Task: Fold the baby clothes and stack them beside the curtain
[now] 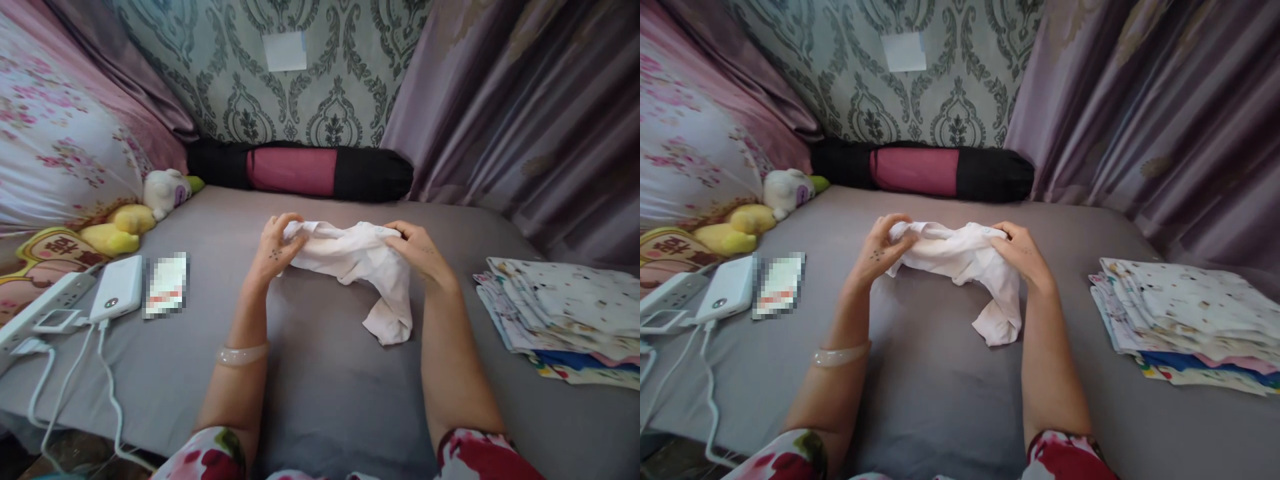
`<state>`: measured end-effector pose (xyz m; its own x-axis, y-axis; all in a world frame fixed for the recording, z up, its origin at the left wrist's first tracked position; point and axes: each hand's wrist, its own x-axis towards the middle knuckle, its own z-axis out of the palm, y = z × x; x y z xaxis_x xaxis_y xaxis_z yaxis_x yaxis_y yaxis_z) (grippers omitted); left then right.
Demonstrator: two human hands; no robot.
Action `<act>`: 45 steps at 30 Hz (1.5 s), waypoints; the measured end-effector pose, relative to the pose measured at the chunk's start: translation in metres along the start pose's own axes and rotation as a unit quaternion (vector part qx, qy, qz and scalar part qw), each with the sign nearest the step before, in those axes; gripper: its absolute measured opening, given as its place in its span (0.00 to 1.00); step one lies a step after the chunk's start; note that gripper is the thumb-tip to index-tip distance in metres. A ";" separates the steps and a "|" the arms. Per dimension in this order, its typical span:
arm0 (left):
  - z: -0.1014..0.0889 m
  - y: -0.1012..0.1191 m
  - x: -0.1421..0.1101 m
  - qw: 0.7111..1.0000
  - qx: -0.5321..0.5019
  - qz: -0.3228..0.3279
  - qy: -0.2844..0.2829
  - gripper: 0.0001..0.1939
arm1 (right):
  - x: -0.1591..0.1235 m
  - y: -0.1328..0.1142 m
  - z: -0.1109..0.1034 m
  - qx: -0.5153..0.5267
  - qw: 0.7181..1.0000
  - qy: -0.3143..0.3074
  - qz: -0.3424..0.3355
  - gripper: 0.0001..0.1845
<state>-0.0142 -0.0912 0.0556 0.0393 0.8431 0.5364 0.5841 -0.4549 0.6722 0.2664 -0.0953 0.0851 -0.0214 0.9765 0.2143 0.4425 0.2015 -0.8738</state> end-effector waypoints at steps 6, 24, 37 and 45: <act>0.007 -0.010 0.002 0.999 -0.005 -0.036 0.033 0.06 | 0.002 0.005 0.007 -0.040 0.999 0.000 0.006 0.24; -0.015 0.007 0.006 0.992 -0.021 0.004 0.126 0.10 | -0.009 -0.017 -0.003 -0.086 0.986 -0.027 -0.140 0.15; -0.039 0.044 0.009 0.973 -0.213 -0.055 0.070 0.13 | -0.017 -0.029 -0.016 -0.020 0.988 0.005 -0.154 0.17; -0.117 0.099 0.032 0.985 -0.152 -0.034 -0.073 0.10 | -0.023 -0.085 -0.067 0.000 0.988 -0.082 -0.130 0.24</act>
<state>-0.0498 -0.1431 0.1987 0.1369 0.8968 0.4207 0.3199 -0.4419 0.8381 0.2891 -0.1396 0.1835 -0.2795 0.8907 0.3585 0.4033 0.4478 -0.7980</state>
